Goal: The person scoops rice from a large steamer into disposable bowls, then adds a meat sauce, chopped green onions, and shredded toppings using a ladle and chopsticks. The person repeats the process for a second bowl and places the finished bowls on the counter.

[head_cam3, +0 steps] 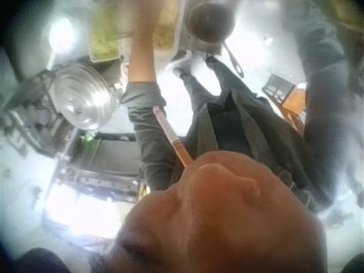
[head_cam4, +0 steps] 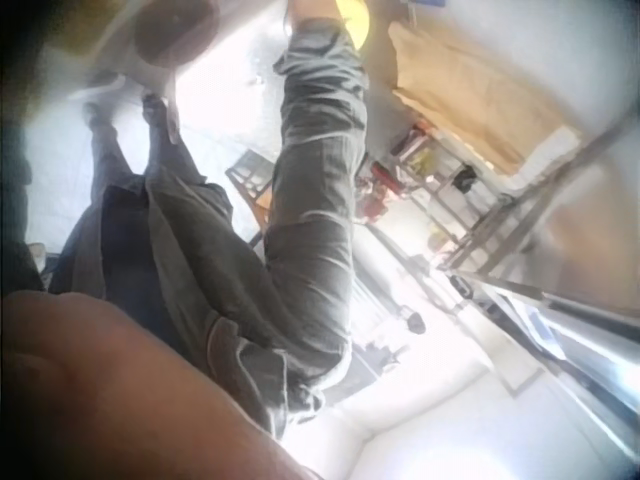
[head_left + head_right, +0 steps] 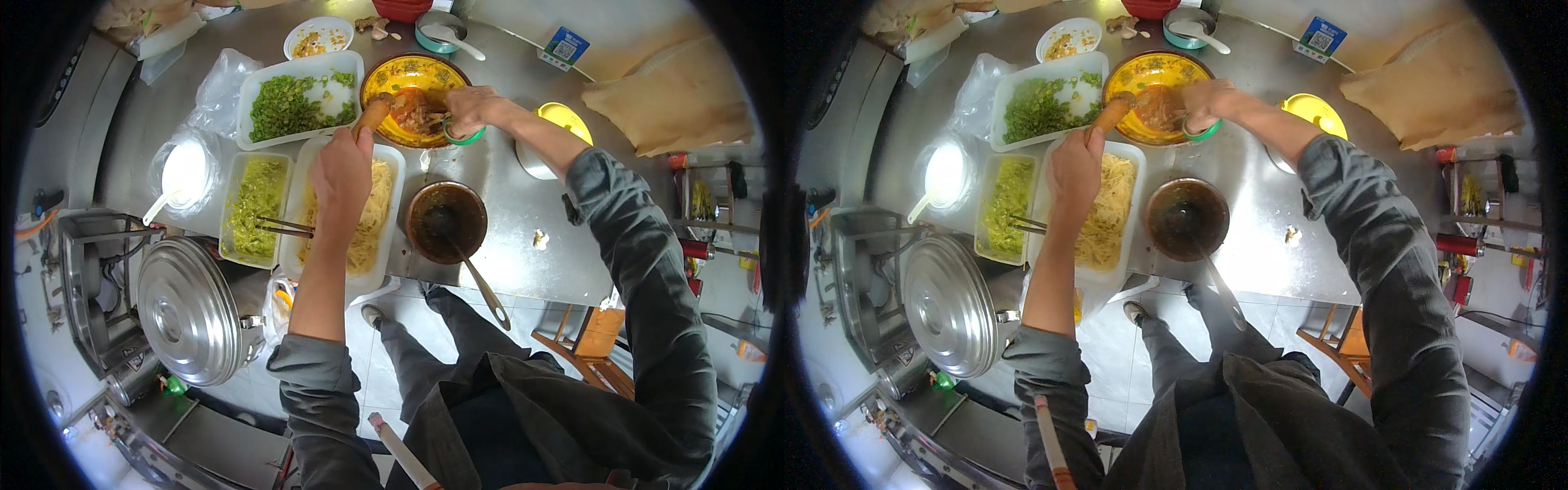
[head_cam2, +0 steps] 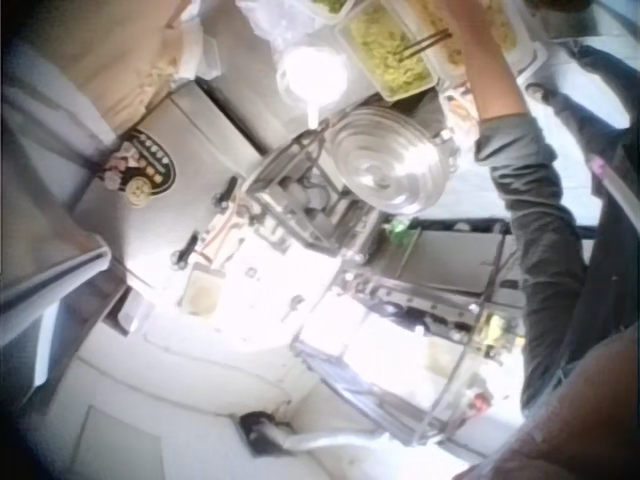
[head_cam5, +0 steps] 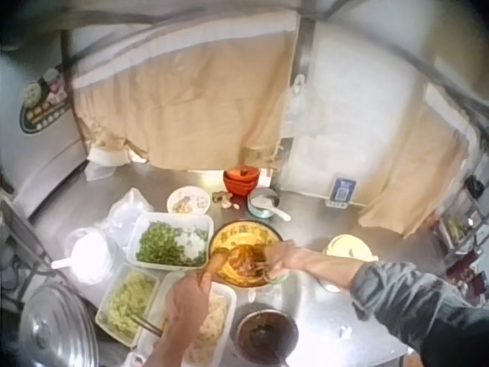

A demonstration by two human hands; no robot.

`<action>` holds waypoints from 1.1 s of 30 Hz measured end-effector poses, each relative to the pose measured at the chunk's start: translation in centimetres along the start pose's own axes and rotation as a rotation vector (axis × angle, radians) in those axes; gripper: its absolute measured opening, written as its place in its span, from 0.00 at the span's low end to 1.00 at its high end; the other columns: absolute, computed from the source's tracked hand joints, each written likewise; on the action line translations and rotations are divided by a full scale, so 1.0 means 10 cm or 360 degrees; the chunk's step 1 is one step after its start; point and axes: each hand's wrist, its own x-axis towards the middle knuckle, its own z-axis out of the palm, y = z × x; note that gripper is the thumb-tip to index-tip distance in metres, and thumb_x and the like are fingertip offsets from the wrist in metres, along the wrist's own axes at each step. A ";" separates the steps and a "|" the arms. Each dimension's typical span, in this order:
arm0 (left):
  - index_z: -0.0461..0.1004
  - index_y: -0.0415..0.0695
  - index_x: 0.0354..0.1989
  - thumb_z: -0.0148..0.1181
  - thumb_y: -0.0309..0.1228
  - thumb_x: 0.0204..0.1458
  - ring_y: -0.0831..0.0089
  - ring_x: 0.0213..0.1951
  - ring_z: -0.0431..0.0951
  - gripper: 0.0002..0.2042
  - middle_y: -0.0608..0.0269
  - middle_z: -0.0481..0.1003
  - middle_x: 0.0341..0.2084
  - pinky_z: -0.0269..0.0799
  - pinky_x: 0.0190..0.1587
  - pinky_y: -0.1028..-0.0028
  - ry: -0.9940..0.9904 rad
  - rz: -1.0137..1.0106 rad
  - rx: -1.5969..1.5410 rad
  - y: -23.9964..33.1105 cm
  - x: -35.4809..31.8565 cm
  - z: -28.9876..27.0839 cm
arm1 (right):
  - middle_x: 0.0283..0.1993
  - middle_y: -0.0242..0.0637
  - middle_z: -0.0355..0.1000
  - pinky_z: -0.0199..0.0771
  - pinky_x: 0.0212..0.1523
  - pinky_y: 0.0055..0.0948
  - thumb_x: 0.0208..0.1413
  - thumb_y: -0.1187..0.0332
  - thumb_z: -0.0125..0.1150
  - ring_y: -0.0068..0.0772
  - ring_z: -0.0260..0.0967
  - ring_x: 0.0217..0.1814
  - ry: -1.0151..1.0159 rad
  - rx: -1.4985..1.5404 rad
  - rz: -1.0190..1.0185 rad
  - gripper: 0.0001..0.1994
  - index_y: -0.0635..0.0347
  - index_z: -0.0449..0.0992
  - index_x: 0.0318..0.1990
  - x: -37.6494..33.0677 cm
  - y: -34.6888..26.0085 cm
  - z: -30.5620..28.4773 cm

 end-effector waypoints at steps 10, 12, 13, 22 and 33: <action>0.75 0.40 0.33 0.50 0.47 0.64 0.43 0.35 0.80 0.20 0.45 0.80 0.28 0.74 0.39 0.50 0.0085 -0.0043 -0.0092 -0.15 -0.04 0.00 | 0.45 0.54 0.79 0.79 0.45 0.41 0.45 0.68 0.64 0.52 0.79 0.49 0.0083 -0.0085 -0.0127 0.18 0.65 0.81 0.46 -0.21 0.24 -0.18; 0.75 0.40 0.32 0.50 0.47 0.64 0.43 0.35 0.80 0.20 0.45 0.80 0.28 0.73 0.38 0.50 0.0083 0.0007 -0.0128 -0.11 0.00 0.03 | 0.43 0.52 0.79 0.79 0.46 0.40 0.43 0.67 0.63 0.50 0.79 0.48 0.0203 -0.0222 -0.0033 0.19 0.65 0.81 0.46 -0.01 0.37 0.12; 0.75 0.40 0.32 0.51 0.47 0.64 0.43 0.35 0.80 0.20 0.45 0.80 0.28 0.73 0.38 0.51 0.0074 -0.0001 -0.0156 -0.10 0.01 0.02 | 0.43 0.51 0.80 0.79 0.46 0.40 0.44 0.68 0.63 0.50 0.79 0.48 0.0303 -0.0295 -0.0008 0.18 0.65 0.81 0.45 0.07 0.34 0.23; 0.76 0.41 0.32 0.52 0.47 0.63 0.44 0.34 0.79 0.20 0.46 0.80 0.28 0.73 0.37 0.51 -0.0027 -0.0077 -0.0225 -0.17 -0.06 -0.07 | 0.42 0.53 0.80 0.80 0.43 0.42 0.43 0.72 0.63 0.52 0.79 0.47 0.0356 -0.0167 -0.0265 0.15 0.67 0.82 0.40 0.13 0.22 0.07; 0.75 0.41 0.32 0.51 0.47 0.64 0.43 0.33 0.80 0.20 0.45 0.79 0.27 0.73 0.35 0.50 0.0066 -0.0035 -0.0169 -0.06 -0.17 0.12 | 0.40 0.49 0.81 0.79 0.42 0.43 0.47 0.69 0.63 0.51 0.80 0.44 0.0838 -0.0561 -0.0500 0.10 0.61 0.83 0.36 0.75 0.39 0.22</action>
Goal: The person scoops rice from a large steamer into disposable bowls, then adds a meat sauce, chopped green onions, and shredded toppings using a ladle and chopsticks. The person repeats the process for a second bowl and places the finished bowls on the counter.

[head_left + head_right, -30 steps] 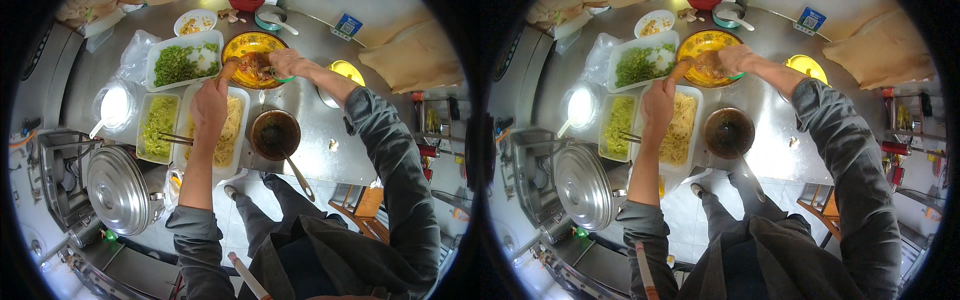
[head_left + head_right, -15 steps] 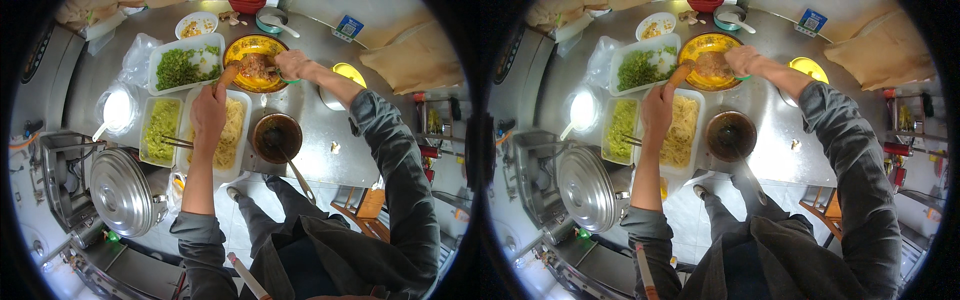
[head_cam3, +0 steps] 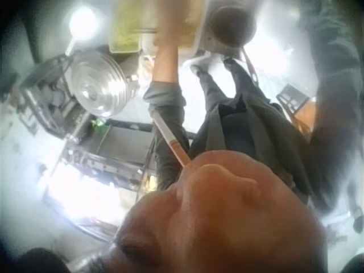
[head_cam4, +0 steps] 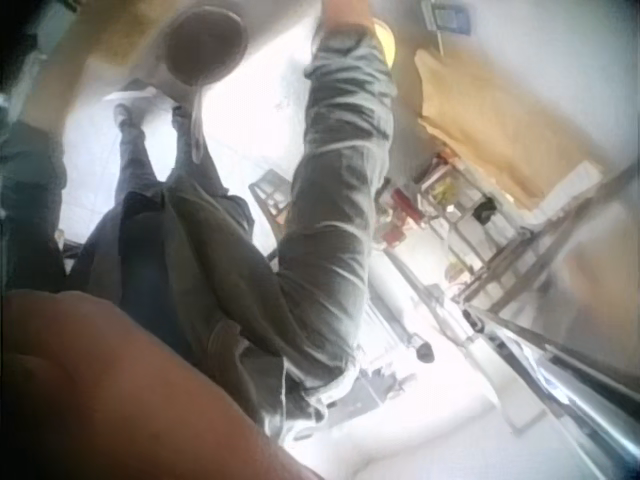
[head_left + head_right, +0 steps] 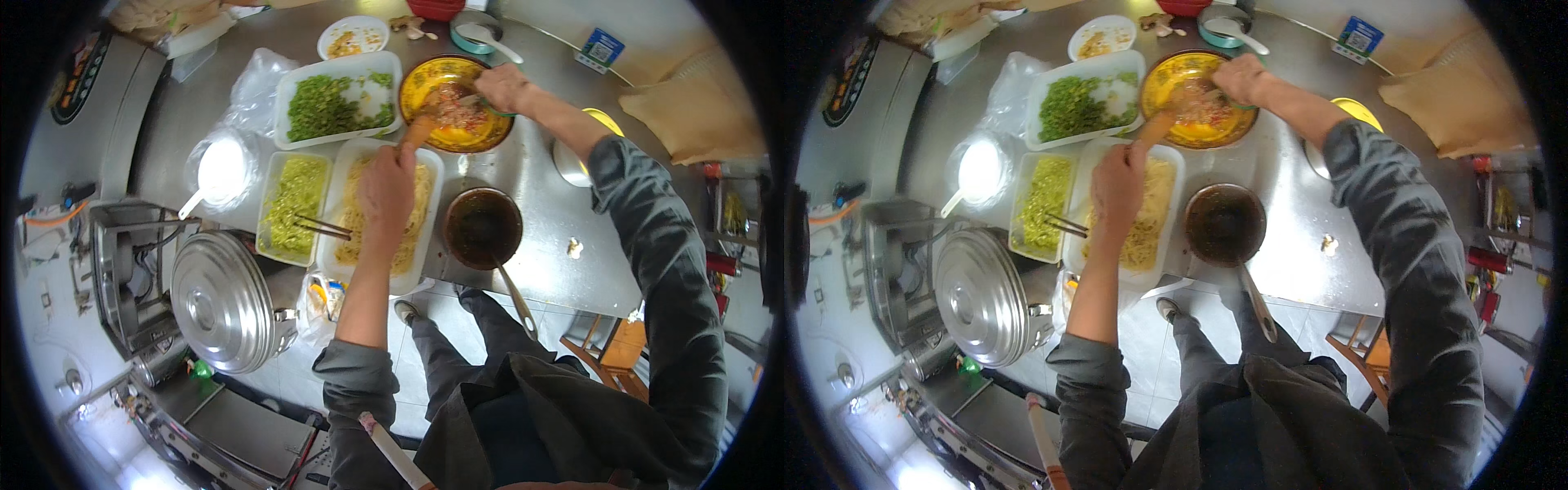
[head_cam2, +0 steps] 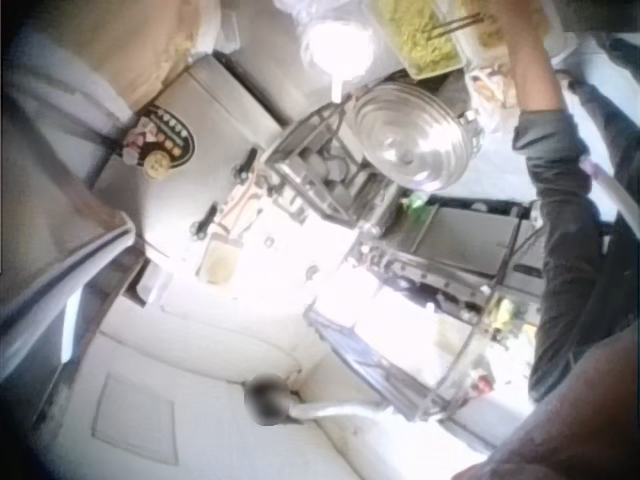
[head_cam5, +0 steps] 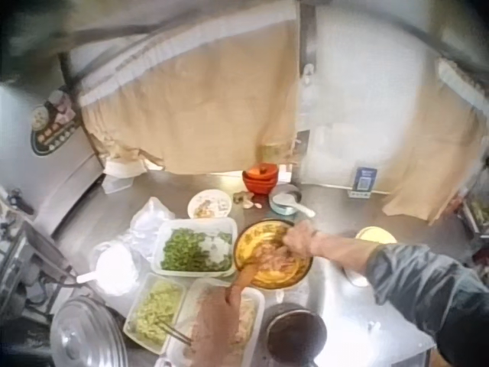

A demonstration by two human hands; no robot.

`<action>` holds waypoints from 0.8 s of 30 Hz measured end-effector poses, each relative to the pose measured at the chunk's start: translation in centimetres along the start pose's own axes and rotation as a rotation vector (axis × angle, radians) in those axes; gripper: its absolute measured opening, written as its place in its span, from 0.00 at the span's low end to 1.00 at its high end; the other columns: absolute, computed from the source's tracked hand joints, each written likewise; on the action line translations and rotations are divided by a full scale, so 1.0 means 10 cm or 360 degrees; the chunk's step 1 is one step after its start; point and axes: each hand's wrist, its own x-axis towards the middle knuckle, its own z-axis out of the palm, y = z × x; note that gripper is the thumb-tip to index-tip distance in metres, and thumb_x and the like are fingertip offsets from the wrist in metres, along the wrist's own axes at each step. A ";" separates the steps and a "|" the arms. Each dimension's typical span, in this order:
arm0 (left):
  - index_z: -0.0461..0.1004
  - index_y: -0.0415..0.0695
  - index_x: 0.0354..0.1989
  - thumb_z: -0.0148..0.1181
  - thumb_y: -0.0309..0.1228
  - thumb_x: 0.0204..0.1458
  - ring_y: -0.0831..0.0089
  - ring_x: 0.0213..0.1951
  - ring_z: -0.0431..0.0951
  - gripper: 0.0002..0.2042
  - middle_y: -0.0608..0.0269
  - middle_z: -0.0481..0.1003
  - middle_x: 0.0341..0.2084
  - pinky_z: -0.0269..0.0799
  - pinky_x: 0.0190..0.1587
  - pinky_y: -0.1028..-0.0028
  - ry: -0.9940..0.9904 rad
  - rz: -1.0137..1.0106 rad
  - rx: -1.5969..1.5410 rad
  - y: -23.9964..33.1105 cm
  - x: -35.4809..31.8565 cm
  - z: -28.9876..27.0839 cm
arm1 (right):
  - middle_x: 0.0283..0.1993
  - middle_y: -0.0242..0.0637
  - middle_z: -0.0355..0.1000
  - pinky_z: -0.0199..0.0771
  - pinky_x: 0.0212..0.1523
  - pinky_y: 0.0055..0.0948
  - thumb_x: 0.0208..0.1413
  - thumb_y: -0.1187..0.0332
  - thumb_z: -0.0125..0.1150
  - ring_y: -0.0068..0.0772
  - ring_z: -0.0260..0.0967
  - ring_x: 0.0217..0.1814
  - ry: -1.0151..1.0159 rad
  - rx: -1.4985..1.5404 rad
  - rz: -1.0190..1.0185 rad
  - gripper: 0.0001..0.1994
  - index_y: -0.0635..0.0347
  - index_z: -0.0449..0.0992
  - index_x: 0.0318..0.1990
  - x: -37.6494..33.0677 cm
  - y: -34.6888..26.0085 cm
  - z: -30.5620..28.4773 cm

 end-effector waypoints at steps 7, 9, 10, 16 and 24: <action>0.76 0.38 0.30 0.51 0.46 0.64 0.43 0.31 0.78 0.22 0.44 0.78 0.25 0.69 0.35 0.51 -0.0001 -0.0156 -0.0295 0.02 0.08 -0.26 | 0.46 0.47 0.79 0.75 0.51 0.42 0.46 0.69 0.65 0.47 0.77 0.53 -0.0364 0.0193 0.0279 0.13 0.59 0.83 0.41 -0.20 0.05 -0.52; 0.76 0.36 0.31 0.51 0.47 0.64 0.45 0.30 0.77 0.23 0.44 0.77 0.24 0.68 0.34 0.53 -0.0060 -0.0218 -0.0364 0.01 0.09 -0.30 | 0.49 0.45 0.78 0.71 0.57 0.40 0.43 0.68 0.68 0.45 0.74 0.57 -0.0300 0.0072 0.0219 0.16 0.59 0.83 0.42 -0.22 0.04 -0.49; 0.77 0.35 0.32 0.52 0.47 0.63 0.47 0.29 0.76 0.23 0.44 0.76 0.24 0.68 0.34 0.55 -0.0065 -0.0226 -0.0392 0.00 0.10 -0.30 | 0.51 0.43 0.77 0.64 0.62 0.40 0.40 0.67 0.70 0.42 0.70 0.61 -0.0402 -0.0051 0.0111 0.19 0.58 0.83 0.44 -0.17 0.00 -0.46; 0.77 0.33 0.32 0.52 0.47 0.63 0.54 0.24 0.73 0.24 0.46 0.73 0.19 0.66 0.31 0.58 -0.0037 -0.0192 -0.0451 -0.01 0.08 -0.31 | 0.45 0.45 0.80 0.75 0.50 0.41 0.45 0.69 0.66 0.45 0.79 0.49 -0.0281 0.0069 0.0027 0.11 0.58 0.84 0.38 0.02 -0.31 -0.27; 0.76 0.34 0.31 0.51 0.46 0.63 0.44 0.29 0.76 0.24 0.42 0.76 0.23 0.68 0.33 0.54 -0.0063 -0.0250 -0.0474 -0.01 0.10 -0.45 | 0.41 0.43 0.81 0.74 0.42 0.37 0.47 0.69 0.65 0.40 0.81 0.42 0.0292 -0.0338 -0.0185 0.08 0.54 0.85 0.36 0.00 -0.02 -0.31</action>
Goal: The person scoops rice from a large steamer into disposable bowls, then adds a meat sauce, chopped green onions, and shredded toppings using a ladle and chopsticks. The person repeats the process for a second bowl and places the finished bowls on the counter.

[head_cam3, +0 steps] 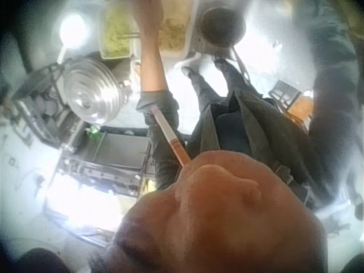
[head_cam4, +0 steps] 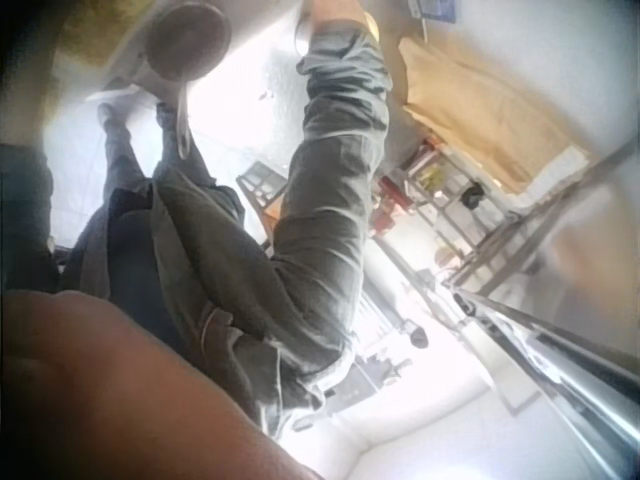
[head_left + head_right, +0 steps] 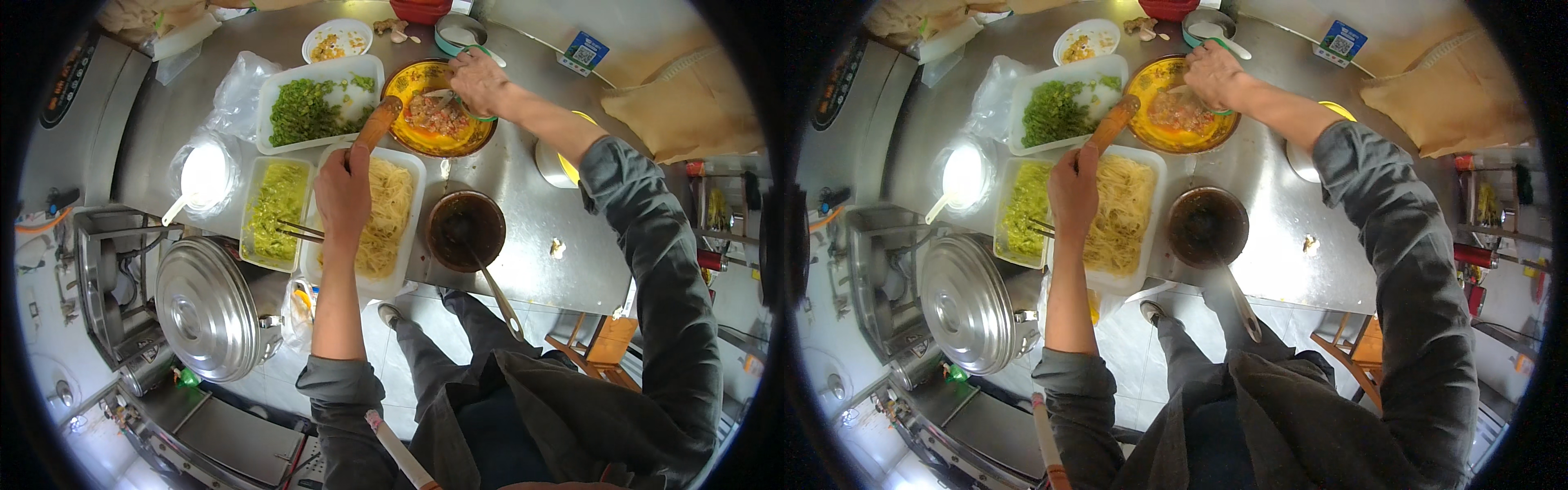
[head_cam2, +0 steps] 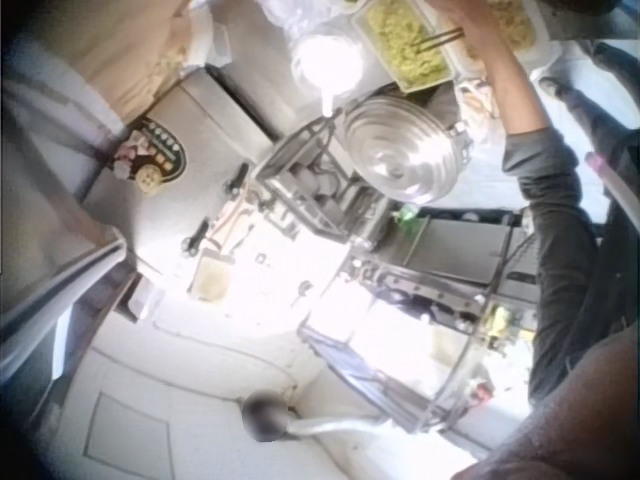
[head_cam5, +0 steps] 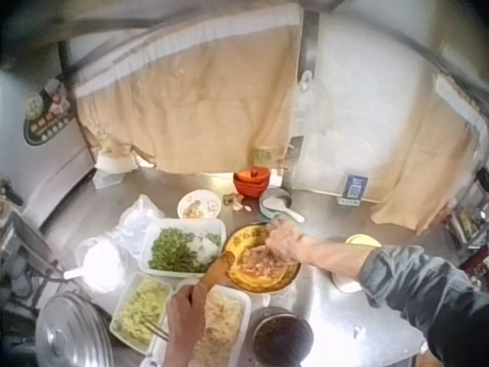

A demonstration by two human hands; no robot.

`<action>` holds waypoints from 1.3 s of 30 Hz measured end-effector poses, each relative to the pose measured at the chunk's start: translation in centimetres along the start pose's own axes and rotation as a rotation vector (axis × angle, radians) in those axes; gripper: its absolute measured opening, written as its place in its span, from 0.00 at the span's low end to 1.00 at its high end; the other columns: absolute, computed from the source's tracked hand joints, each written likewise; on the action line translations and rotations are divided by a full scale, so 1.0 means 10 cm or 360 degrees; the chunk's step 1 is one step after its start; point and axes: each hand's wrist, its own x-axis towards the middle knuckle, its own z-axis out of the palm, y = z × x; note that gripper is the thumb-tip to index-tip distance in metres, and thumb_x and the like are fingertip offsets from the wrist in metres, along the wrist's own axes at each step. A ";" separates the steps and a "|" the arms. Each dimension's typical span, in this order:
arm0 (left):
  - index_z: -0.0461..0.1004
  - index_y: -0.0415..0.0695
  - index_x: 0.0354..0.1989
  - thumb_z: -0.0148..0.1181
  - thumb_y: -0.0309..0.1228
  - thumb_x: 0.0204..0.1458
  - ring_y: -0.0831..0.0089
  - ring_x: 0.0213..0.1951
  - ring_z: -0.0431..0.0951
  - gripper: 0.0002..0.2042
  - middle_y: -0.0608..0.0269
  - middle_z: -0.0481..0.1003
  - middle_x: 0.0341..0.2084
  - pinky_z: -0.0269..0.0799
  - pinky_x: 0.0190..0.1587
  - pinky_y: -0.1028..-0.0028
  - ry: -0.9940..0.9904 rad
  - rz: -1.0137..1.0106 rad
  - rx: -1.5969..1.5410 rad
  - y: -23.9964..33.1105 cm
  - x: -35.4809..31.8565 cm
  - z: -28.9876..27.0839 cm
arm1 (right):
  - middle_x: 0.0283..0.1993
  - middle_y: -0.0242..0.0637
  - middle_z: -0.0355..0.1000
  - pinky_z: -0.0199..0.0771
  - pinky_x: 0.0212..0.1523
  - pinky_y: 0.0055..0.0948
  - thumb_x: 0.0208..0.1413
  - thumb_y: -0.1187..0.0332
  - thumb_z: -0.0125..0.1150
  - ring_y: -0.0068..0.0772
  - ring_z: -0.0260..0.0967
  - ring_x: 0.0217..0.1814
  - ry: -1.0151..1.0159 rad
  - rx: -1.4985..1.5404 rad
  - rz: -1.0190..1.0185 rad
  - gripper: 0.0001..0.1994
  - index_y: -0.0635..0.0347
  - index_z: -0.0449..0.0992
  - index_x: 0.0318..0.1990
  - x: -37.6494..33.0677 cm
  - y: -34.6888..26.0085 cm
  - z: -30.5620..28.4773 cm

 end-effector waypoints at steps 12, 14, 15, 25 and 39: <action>0.76 0.32 0.32 0.53 0.47 0.62 0.59 0.22 0.69 0.24 0.50 0.71 0.18 0.65 0.29 0.60 0.0047 0.0014 -0.0126 -0.06 -0.06 -0.02 | 0.44 0.41 0.81 0.72 0.53 0.37 0.50 0.67 0.64 0.40 0.79 0.47 -0.0640 0.0339 0.0286 0.10 0.53 0.85 0.40 0.13 -0.15 -0.09; 0.78 0.32 0.34 0.52 0.46 0.63 0.49 0.25 0.75 0.23 0.45 0.75 0.21 0.69 0.32 0.57 0.0052 0.0023 -0.0110 -0.03 -0.06 -0.05 | 0.48 0.42 0.80 0.71 0.54 0.38 0.50 0.66 0.64 0.41 0.77 0.52 -0.0639 0.0233 0.0343 0.13 0.56 0.84 0.43 0.00 -0.08 -0.20; 0.78 0.32 0.34 0.52 0.46 0.63 0.50 0.25 0.75 0.23 0.45 0.75 0.21 0.68 0.32 0.58 0.0047 0.0008 -0.0091 -0.03 -0.05 -0.05 | 0.51 0.42 0.79 0.70 0.55 0.38 0.49 0.66 0.65 0.42 0.76 0.55 -0.0637 0.0181 0.0373 0.14 0.57 0.84 0.44 -0.02 -0.06 -0.23; 0.77 0.33 0.33 0.54 0.46 0.63 0.53 0.23 0.74 0.23 0.47 0.74 0.19 0.67 0.30 0.59 0.0012 0.0011 -0.0134 -0.02 -0.05 0.01 | 0.47 0.45 0.80 0.78 0.45 0.42 0.52 0.68 0.61 0.47 0.79 0.50 -0.0676 0.0620 0.0333 0.13 0.58 0.84 0.44 0.10 -0.43 -0.12; 0.79 0.33 0.35 0.53 0.46 0.63 0.57 0.24 0.73 0.23 0.49 0.75 0.20 0.67 0.31 0.60 0.0003 -0.0016 -0.0063 0.04 -0.10 -0.09 | 0.51 0.40 0.80 0.78 0.50 0.41 0.52 0.55 0.67 0.44 0.78 0.54 -0.0952 0.0452 0.0570 0.20 0.55 0.82 0.50 0.09 -0.32 -0.21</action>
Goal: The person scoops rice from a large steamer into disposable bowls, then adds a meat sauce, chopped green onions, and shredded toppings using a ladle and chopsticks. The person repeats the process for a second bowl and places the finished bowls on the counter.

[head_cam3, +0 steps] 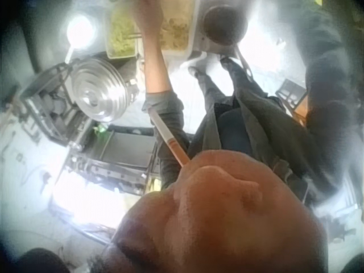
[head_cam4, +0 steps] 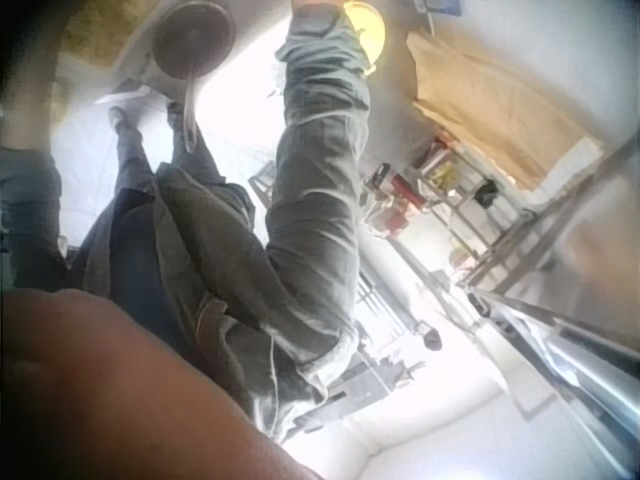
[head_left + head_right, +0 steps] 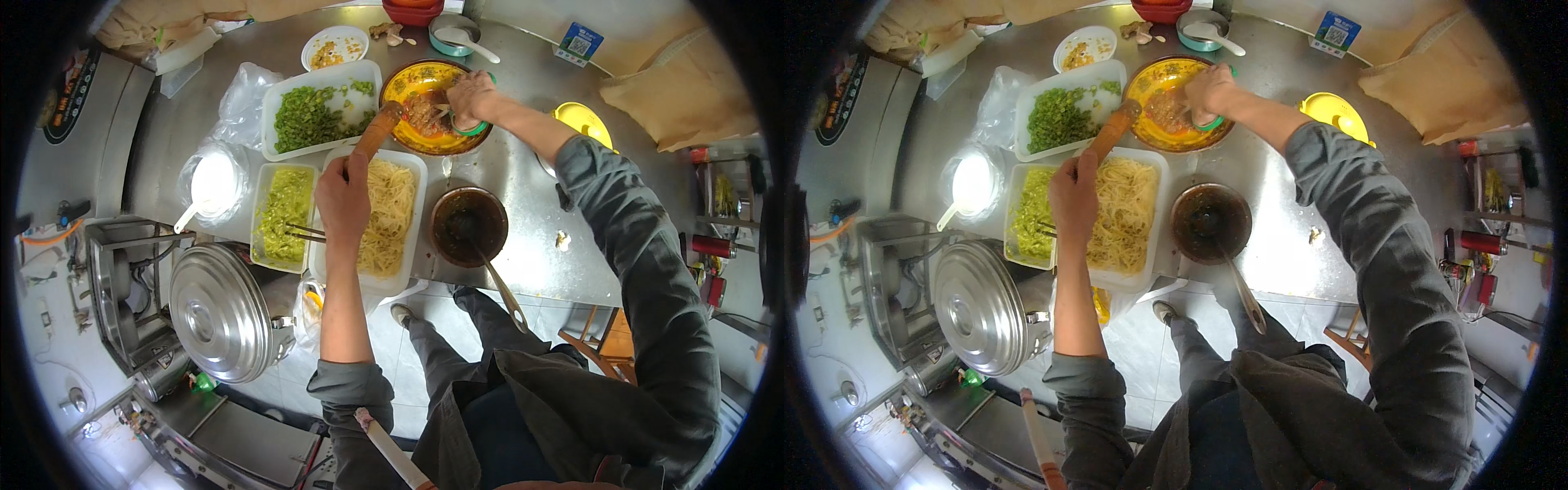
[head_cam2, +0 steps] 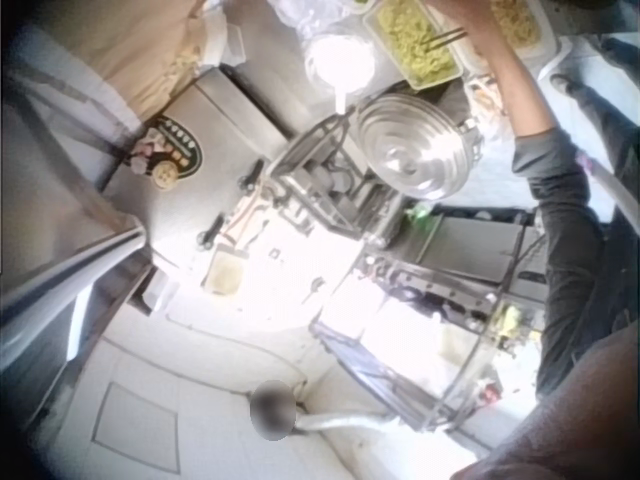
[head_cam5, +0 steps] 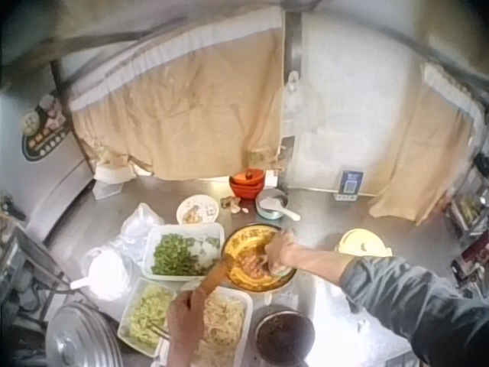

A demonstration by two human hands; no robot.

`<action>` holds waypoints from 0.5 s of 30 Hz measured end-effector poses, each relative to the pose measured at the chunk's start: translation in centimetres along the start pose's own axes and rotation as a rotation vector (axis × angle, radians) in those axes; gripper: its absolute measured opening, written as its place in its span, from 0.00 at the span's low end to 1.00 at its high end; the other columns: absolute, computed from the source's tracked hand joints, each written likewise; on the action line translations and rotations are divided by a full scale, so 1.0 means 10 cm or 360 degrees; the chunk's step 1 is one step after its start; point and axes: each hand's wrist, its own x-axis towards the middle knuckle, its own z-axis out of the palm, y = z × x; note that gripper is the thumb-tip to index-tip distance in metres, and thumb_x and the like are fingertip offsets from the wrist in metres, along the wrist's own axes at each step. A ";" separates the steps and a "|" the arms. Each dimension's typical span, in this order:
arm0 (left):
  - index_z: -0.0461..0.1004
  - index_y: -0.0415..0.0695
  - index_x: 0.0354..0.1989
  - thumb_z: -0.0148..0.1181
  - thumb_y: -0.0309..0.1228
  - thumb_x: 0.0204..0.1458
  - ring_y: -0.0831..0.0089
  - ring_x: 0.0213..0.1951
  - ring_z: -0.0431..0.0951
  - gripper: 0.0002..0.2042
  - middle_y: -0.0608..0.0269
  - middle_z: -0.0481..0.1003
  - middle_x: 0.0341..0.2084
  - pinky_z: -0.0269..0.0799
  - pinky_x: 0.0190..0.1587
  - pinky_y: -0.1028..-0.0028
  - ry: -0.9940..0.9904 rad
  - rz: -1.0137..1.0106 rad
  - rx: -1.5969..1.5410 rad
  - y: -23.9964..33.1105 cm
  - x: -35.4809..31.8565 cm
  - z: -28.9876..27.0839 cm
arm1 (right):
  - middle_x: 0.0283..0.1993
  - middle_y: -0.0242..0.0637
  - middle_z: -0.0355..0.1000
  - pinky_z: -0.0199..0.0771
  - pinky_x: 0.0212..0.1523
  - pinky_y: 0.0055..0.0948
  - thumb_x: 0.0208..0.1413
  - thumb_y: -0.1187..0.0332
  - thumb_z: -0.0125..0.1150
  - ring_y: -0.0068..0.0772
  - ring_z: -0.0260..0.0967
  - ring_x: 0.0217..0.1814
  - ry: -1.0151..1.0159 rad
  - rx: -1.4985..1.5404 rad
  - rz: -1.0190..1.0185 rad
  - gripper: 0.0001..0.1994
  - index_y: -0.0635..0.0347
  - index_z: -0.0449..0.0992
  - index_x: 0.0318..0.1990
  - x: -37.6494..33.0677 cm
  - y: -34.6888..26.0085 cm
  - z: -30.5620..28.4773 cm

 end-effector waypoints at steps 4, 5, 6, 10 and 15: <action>0.77 0.31 0.33 0.54 0.46 0.63 0.67 0.22 0.67 0.24 0.56 0.69 0.17 0.63 0.28 0.64 -0.0005 0.0018 -0.0113 0.01 -0.02 0.03 | 0.48 0.44 0.80 0.78 0.48 0.42 0.56 0.58 0.63 0.47 0.78 0.52 0.0189 0.0257 -0.0181 0.15 0.56 0.83 0.45 0.04 -0.02 0.09; 0.76 0.30 0.33 0.55 0.46 0.62 0.72 0.22 0.63 0.24 0.60 0.66 0.16 0.60 0.27 0.66 0.0026 0.0016 -0.0159 -0.01 -0.03 0.04 | 0.46 0.48 0.79 0.79 0.46 0.42 0.57 0.60 0.62 0.48 0.79 0.50 0.0297 0.0278 -0.0212 0.13 0.58 0.82 0.44 0.01 -0.02 0.07; 0.76 0.30 0.33 0.55 0.46 0.62 0.72 0.22 0.64 0.24 0.60 0.67 0.16 0.60 0.27 0.65 0.0038 0.0024 -0.0153 -0.02 -0.03 0.03 | 0.46 0.49 0.79 0.79 0.46 0.42 0.57 0.61 0.62 0.49 0.79 0.50 0.0316 0.0275 -0.0171 0.13 0.59 0.82 0.44 -0.03 0.01 0.04; 0.77 0.31 0.33 0.55 0.46 0.62 0.71 0.22 0.64 0.24 0.59 0.67 0.16 0.61 0.28 0.65 0.0048 0.0063 -0.0169 -0.04 -0.05 0.05 | 0.48 0.48 0.79 0.78 0.49 0.42 0.53 0.64 0.62 0.48 0.78 0.52 0.0193 0.0140 -0.0010 0.15 0.60 0.82 0.46 -0.22 0.39 0.01; 0.77 0.31 0.34 0.54 0.46 0.62 0.65 0.23 0.68 0.24 0.55 0.70 0.18 0.64 0.29 0.64 0.0062 0.0045 -0.0123 -0.05 -0.07 0.04 | 0.54 0.40 0.78 0.70 0.56 0.42 0.49 0.64 0.65 0.43 0.76 0.58 -0.0013 -0.0168 0.0183 0.22 0.56 0.79 0.54 -0.21 0.29 0.05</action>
